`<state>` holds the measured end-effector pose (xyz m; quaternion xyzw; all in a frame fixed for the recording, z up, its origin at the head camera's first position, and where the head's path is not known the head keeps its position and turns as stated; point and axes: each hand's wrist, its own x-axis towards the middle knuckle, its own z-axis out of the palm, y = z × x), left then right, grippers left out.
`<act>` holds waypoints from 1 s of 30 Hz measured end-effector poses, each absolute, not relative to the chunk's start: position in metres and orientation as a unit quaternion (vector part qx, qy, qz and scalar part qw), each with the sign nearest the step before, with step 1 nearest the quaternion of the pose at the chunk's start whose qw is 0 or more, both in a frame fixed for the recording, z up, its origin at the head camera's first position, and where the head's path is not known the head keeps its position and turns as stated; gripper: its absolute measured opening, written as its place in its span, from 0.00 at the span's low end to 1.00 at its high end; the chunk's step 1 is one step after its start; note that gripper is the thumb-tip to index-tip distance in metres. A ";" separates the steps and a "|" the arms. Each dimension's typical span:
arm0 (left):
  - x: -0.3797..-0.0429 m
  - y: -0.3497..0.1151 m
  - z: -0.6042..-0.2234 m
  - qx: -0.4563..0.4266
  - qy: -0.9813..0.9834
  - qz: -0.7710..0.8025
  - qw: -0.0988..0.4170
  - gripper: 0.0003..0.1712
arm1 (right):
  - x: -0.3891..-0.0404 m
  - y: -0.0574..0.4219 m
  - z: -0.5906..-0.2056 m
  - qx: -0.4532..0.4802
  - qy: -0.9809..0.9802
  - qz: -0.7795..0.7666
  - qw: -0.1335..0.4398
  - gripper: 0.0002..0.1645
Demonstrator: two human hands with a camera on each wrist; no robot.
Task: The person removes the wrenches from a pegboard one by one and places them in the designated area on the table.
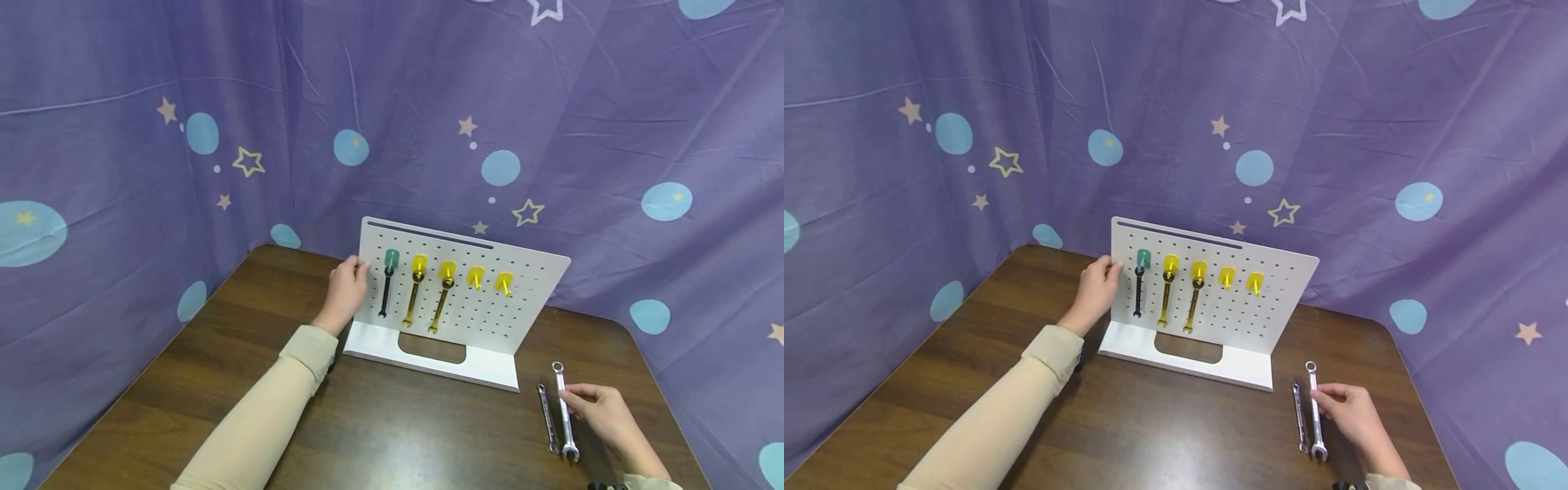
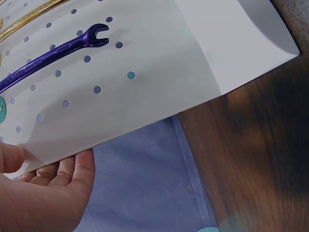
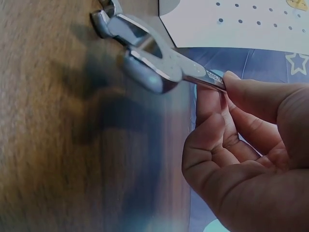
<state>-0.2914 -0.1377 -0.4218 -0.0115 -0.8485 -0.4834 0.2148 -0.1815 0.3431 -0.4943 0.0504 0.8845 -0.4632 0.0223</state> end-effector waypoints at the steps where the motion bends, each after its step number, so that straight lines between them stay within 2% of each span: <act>1: -0.291 -0.138 -0.422 -0.011 -0.848 -0.483 0.216 0.13 | -0.181 0.343 -0.494 0.050 0.885 -0.463 0.022 0.18; 30: -0.293 -0.138 -0.423 -0.011 -0.850 -0.480 0.217 0.13 | -0.184 0.344 -0.494 0.051 0.910 -0.409 0.040 0.17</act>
